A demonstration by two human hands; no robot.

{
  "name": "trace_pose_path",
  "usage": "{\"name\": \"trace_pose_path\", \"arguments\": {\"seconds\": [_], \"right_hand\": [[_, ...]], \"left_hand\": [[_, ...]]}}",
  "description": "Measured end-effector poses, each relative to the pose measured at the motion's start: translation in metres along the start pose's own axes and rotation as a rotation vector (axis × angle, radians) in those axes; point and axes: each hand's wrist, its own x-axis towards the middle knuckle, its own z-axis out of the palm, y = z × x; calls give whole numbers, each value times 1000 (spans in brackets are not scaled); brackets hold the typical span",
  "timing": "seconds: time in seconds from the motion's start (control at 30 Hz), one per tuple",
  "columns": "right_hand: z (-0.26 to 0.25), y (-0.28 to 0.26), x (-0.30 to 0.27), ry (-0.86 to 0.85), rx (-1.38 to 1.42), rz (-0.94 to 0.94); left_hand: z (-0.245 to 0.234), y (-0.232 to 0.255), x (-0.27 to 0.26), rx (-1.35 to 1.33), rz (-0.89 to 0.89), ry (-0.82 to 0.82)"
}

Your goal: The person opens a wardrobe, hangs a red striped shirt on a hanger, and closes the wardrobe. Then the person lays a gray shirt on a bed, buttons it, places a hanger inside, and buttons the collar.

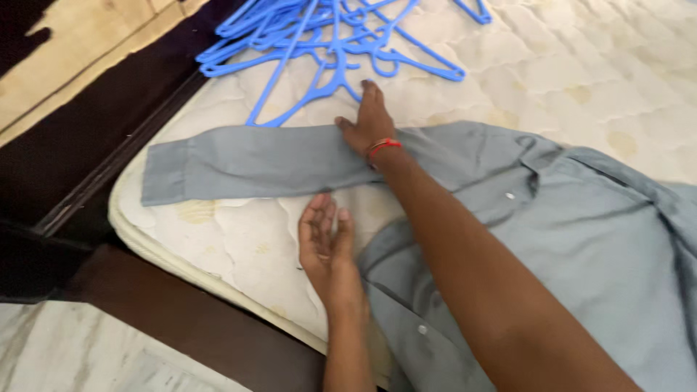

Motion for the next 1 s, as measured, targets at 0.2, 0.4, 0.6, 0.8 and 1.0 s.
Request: {"name": "trace_pose_path", "arguments": {"seconds": [0.2,0.4,0.6,0.8,1.0], "right_hand": [[3,22,13,-198,-135,146],[-33,21,18,39,77,7],[-131,38,17,191,-3,-306],[-234,74,-6,373,-97,-216],[-347,107,-80,58,330,285]], "left_hand": [[-3,5,4,-11,-20,10],[1,2,-1,-50,-9,-15],[11,8,-9,23,-2,-42],[29,8,-21,113,-10,-122],[37,1,-31,94,-3,-241]]}}
